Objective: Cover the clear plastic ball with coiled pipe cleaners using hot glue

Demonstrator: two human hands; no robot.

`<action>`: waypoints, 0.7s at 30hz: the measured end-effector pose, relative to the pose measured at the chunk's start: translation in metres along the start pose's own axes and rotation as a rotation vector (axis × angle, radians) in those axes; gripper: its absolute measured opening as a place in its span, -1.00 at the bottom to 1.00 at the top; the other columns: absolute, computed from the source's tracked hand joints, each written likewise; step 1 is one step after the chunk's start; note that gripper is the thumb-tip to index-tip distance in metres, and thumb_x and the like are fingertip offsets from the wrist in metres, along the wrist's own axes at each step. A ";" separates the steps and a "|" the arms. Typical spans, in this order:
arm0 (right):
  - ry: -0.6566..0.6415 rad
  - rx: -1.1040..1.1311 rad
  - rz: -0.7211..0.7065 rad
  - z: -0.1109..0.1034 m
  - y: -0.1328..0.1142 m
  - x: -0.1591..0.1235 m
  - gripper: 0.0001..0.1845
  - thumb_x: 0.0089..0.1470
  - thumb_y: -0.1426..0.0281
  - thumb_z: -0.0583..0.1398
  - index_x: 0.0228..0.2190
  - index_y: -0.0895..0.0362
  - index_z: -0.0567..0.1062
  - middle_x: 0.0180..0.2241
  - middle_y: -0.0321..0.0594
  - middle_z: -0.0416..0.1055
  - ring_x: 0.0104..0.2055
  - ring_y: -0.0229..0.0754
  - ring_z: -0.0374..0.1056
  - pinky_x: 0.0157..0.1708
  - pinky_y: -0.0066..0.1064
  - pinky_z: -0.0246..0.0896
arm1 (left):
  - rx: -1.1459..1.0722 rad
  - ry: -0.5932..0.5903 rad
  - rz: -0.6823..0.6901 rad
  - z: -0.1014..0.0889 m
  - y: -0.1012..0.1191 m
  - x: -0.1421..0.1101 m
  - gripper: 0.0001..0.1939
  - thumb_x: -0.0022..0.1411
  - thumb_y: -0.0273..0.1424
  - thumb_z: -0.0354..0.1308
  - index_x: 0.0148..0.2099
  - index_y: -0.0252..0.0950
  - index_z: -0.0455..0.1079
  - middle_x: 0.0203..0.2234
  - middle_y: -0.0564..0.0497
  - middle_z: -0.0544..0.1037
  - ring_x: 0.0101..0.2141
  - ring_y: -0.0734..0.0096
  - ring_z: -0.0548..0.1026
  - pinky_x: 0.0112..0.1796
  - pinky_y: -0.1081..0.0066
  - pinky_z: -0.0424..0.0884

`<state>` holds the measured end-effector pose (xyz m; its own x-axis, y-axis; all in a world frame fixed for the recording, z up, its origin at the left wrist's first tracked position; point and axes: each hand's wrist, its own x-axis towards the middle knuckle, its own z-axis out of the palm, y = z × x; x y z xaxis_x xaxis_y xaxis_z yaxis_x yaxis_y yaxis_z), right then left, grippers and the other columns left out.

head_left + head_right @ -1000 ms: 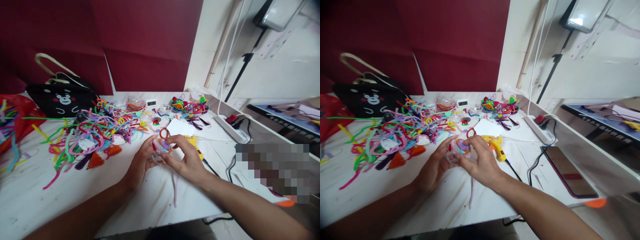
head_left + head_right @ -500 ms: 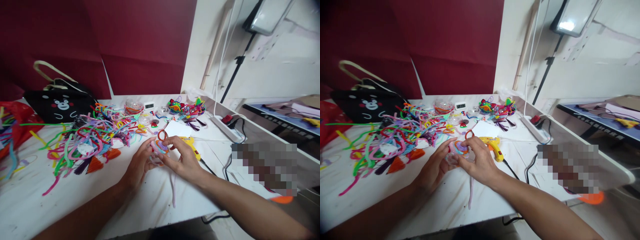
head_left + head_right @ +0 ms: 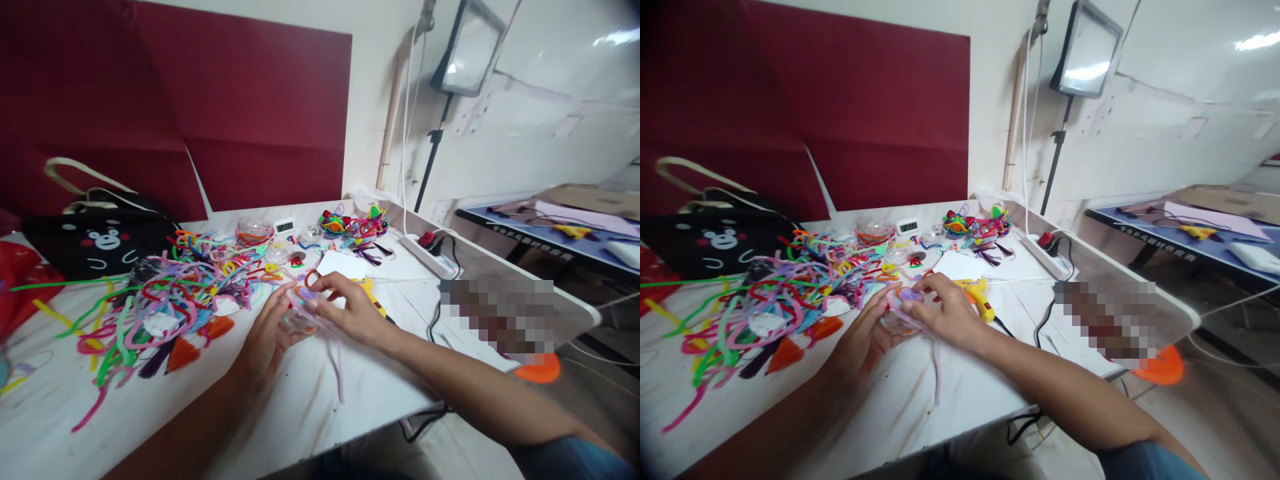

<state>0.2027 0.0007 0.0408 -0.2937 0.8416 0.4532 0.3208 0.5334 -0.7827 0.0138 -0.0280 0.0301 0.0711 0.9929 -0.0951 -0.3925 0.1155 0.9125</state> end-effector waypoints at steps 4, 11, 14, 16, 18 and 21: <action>-0.114 -0.400 0.188 -0.041 -0.005 0.011 -0.65 0.47 0.17 0.19 0.07 0.14 0.55 -0.02 -0.07 0.67 0.01 -0.10 0.60 -0.04 -0.33 0.43 | -0.027 0.031 0.021 -0.004 0.001 0.006 -0.47 0.26 -0.16 0.41 0.23 -0.10 0.46 0.06 -0.11 0.70 -0.06 0.01 0.70 -0.17 0.16 0.73; -0.225 -0.811 0.515 -0.076 0.020 0.001 -0.81 0.18 0.29 0.41 -0.22 0.15 0.67 -0.19 0.09 0.71 -0.12 0.15 0.65 -0.21 -0.26 0.37 | -0.069 0.090 0.049 -0.005 0.004 0.009 -0.51 0.31 -0.24 0.38 0.25 -0.10 0.47 -0.08 -0.04 0.73 -0.18 0.09 0.71 -0.19 0.13 0.74; -0.238 -0.799 0.582 -0.073 0.029 -0.001 -0.86 0.11 0.32 0.44 -0.40 0.11 0.65 -0.30 0.00 0.71 -0.19 0.11 0.65 -0.28 -0.31 0.30 | -0.074 0.094 0.056 -0.004 0.006 0.008 -0.49 0.34 -0.27 0.35 0.30 -0.12 0.44 -0.08 -0.03 0.73 -0.18 0.13 0.72 -0.16 0.13 0.73; -0.218 -0.766 0.602 -0.073 0.032 0.000 -0.86 0.07 0.37 0.43 -0.47 0.10 0.62 -0.34 -0.05 0.69 -0.21 0.06 0.63 -0.31 -0.33 0.26 | -0.074 0.095 0.066 -0.004 0.007 0.008 -0.50 0.35 -0.29 0.35 0.30 -0.11 0.44 -0.05 -0.03 0.72 -0.18 0.15 0.73 -0.16 0.14 0.73; -0.181 -0.714 0.617 -0.074 0.034 0.000 -0.83 0.04 0.40 0.43 -0.52 0.10 0.58 -0.39 -0.10 0.67 -0.25 0.02 0.60 -0.35 -0.35 0.22 | -0.069 0.092 0.077 -0.004 0.007 0.008 -0.48 0.33 -0.28 0.38 0.30 -0.09 0.45 -0.02 -0.03 0.71 -0.18 0.16 0.73 -0.17 0.16 0.72; -0.112 -0.596 0.630 -0.081 0.036 -0.002 -0.80 0.04 0.39 0.42 -0.55 0.10 0.55 -0.48 -0.16 0.61 -0.35 -0.06 0.53 -0.39 -0.37 0.19 | -0.066 0.096 0.079 -0.005 0.006 0.009 -0.45 0.29 -0.22 0.41 0.29 -0.10 0.45 -0.04 -0.04 0.70 -0.20 0.14 0.72 -0.19 0.17 0.72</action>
<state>0.2881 0.0255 0.0463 0.0201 0.9981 -0.0583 0.8616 -0.0469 -0.5055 0.0072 -0.0180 0.0330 -0.0493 0.9967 -0.0646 -0.4530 0.0353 0.8908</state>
